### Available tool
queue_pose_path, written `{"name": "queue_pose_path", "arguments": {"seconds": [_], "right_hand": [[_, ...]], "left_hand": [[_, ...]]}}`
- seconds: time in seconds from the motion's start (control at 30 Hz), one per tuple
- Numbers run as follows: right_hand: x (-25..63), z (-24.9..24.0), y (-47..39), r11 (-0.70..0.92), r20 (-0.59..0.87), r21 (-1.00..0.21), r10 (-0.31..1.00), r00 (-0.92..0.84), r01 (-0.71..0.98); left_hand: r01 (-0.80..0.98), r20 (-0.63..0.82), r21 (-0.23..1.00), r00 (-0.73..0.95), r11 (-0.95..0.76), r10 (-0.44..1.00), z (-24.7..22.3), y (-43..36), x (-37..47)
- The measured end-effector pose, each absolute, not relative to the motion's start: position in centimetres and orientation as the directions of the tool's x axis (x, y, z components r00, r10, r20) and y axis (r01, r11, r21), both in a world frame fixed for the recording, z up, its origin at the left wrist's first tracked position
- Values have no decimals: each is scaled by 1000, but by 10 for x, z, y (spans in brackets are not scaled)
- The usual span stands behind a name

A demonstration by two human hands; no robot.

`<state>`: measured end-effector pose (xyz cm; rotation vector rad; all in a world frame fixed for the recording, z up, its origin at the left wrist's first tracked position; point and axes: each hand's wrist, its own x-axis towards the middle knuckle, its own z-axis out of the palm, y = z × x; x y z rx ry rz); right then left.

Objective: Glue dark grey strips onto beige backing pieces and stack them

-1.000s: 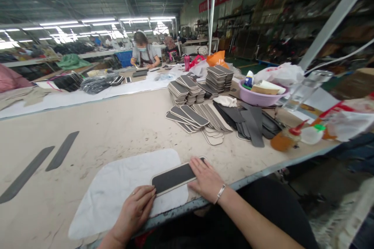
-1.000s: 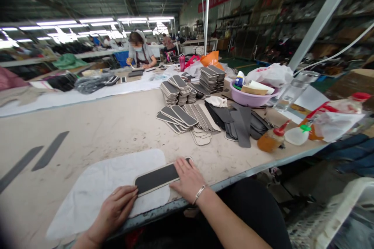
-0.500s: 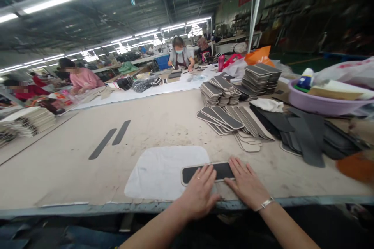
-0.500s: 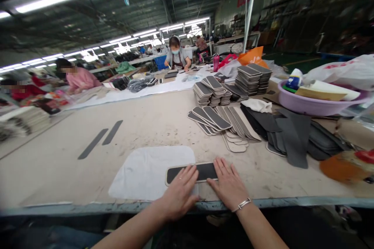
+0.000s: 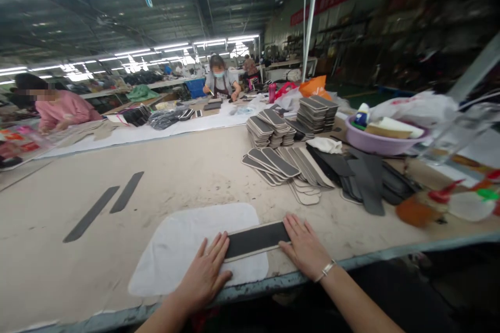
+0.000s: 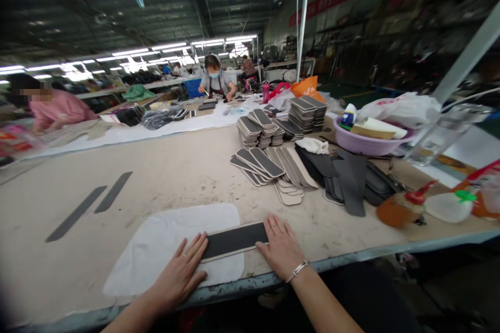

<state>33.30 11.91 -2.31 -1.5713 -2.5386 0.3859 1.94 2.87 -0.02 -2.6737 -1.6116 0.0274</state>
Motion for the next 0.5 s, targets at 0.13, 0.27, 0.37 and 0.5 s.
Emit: {"name": "queue_pose_path", "arguments": {"seconds": [0.13, 0.27, 0.37, 0.5], "right_hand": [[327, -3, 127, 329, -1, -305, 938, -346, 894], [319, 14, 139, 270, -40, -289, 955, -293, 918], [317, 15, 151, 199, -145, -305, 957, -252, 931], [322, 9, 160, 163, -169, -400, 954, -248, 902]], "left_hand": [[870, 94, -99, 491, -483, 866, -11, 32, 18], [851, 156, -186, 520, -492, 840, -13, 33, 17], [837, 211, -224, 541, -498, 814, -12, 35, 16], [839, 283, -216, 543, -499, 790, -17, 39, 12]]}}
